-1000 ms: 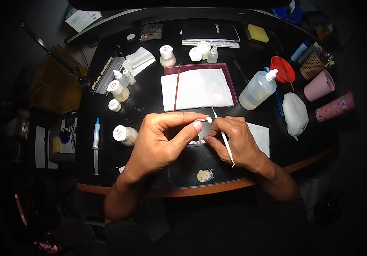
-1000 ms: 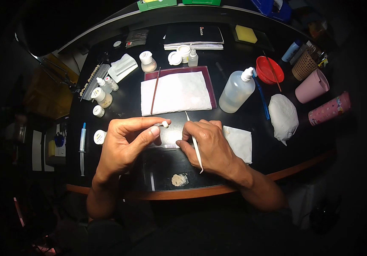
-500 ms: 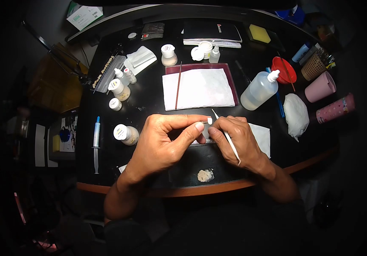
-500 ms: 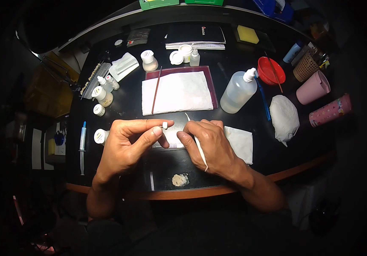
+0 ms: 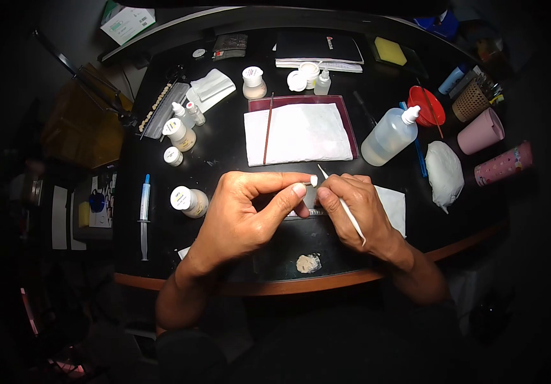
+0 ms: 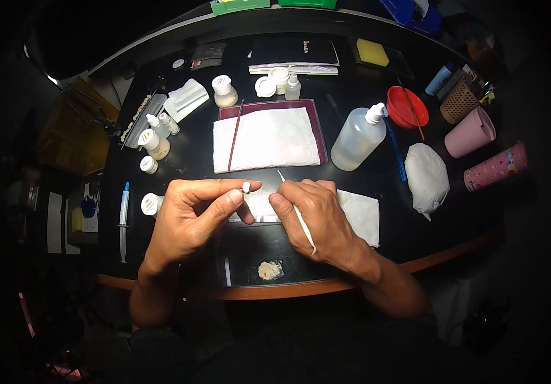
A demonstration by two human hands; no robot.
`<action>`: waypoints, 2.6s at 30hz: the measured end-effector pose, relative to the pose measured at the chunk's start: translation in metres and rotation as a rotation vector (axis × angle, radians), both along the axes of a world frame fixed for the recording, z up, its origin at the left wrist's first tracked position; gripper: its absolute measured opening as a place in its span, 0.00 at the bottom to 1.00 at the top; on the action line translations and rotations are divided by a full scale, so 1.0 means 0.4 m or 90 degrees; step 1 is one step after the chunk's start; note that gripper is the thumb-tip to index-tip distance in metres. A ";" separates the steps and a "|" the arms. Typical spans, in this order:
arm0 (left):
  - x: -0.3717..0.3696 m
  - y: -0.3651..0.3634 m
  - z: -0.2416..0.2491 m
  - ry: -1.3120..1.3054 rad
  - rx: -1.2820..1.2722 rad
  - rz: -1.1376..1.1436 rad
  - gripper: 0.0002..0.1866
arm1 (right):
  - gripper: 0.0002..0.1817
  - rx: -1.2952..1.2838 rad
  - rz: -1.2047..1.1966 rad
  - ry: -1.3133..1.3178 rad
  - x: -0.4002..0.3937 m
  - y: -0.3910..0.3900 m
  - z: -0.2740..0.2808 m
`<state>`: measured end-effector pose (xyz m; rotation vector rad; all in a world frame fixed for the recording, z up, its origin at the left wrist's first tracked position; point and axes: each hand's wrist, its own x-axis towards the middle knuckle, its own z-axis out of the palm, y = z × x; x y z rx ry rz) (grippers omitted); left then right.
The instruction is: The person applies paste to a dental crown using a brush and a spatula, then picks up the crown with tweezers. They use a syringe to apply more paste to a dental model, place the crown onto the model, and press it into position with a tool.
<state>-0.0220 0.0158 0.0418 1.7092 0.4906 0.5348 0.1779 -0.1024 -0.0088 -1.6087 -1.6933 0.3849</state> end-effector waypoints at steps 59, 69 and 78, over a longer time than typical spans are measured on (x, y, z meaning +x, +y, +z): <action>0.022 -0.030 0.003 0.000 -0.225 -0.017 0.13 | 0.15 0.408 0.064 0.051 -0.037 -0.032 0.016; 0.025 -0.035 -0.004 -0.024 -0.175 -0.009 0.12 | 0.14 0.404 0.069 0.006 -0.035 -0.036 0.027; 0.026 -0.037 -0.008 -0.037 -0.123 -0.010 0.12 | 0.15 0.388 0.053 -0.027 -0.033 -0.048 0.036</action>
